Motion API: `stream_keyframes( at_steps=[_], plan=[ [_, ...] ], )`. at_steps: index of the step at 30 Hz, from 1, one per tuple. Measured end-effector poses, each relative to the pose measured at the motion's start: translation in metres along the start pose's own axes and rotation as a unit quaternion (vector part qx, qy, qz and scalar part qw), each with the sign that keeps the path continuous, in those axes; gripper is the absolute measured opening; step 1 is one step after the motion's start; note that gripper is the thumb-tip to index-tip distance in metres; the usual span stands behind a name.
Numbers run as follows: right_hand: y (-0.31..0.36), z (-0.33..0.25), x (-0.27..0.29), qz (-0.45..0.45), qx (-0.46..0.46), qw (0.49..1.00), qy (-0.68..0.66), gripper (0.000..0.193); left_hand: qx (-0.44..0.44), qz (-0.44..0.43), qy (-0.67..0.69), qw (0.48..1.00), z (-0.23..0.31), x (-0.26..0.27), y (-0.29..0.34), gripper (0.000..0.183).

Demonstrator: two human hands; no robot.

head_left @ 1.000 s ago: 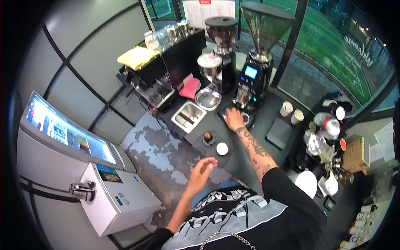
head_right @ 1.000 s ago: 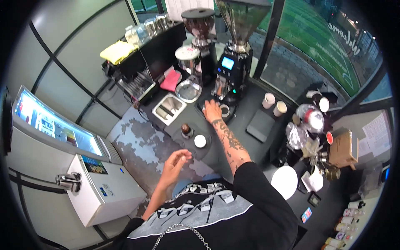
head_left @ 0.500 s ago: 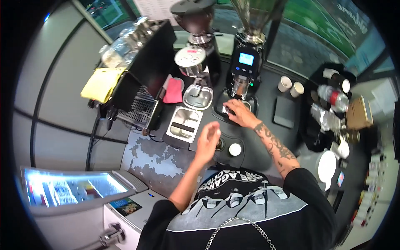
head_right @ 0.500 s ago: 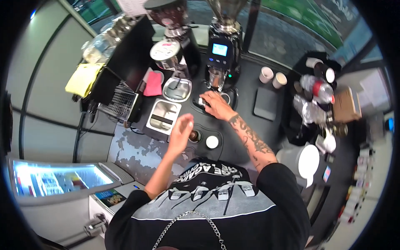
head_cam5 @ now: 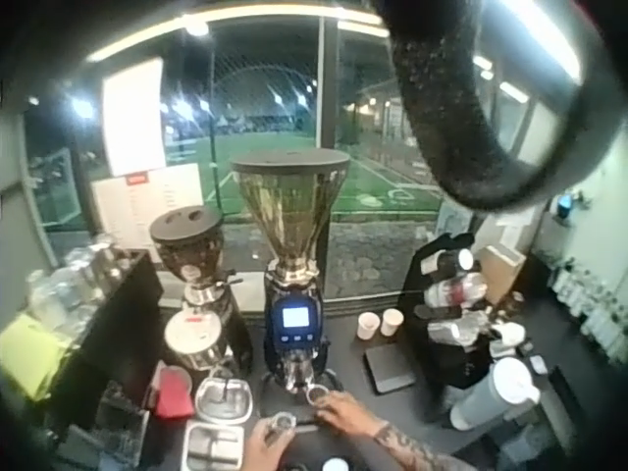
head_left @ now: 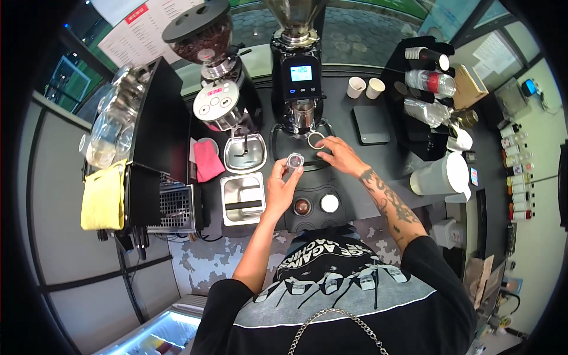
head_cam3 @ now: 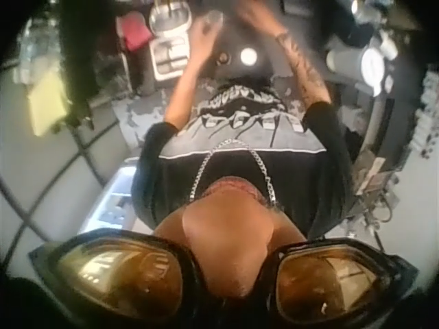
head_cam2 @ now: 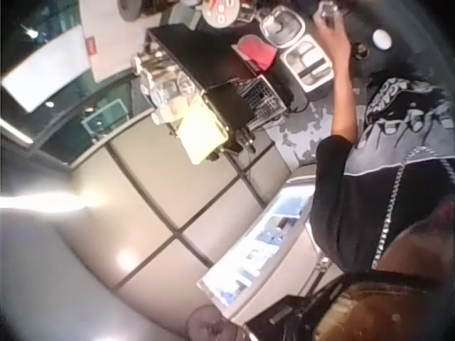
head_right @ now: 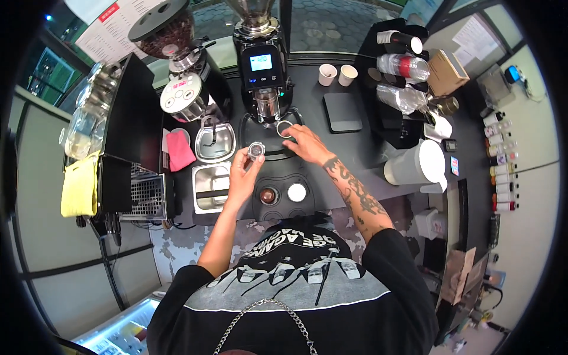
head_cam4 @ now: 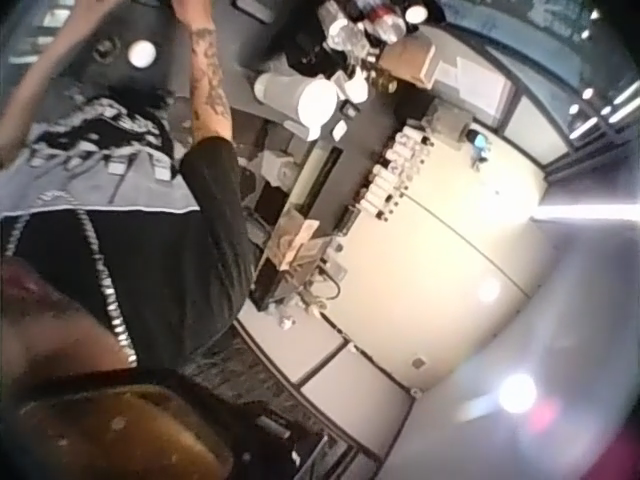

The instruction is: Cleaning syrup bottles and organizing a coffee station.

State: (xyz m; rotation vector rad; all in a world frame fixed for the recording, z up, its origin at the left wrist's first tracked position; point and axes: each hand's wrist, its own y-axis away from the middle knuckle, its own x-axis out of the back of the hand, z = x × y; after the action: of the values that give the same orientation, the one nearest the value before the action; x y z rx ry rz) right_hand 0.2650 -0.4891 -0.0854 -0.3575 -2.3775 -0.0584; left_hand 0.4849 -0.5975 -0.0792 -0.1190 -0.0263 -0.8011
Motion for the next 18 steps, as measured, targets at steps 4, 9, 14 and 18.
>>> stream_keyframes(
  at_steps=[4, 9, 14, 18],
  plan=[
    [0.0, 0.06, -0.028, 0.062, -0.054, 0.947, 0.31, 0.031, 0.031, -0.01, 0.103, 0.994, 0.0, -0.007, 0.009, 0.03],
    [-0.011, 0.061, -0.031, 0.116, -0.064, 0.943, 0.307, 0.027, 0.074, -0.024, 0.15, 0.986, 0.04, -0.015, 0.024, 0.018],
    [0.057, 0.034, -0.006, 0.185, -0.009, 0.982, -0.023, 0.027, 0.093, -0.07, 0.196, 0.974, 0.08, -0.055, 0.044, 0.018],
    [0.192, 0.005, 0.037, 0.172, -0.027, 0.974, -0.147, 0.023, 0.06, -0.176, 0.111, 0.976, 0.08, -0.117, 0.064, 0.019]
  ],
)
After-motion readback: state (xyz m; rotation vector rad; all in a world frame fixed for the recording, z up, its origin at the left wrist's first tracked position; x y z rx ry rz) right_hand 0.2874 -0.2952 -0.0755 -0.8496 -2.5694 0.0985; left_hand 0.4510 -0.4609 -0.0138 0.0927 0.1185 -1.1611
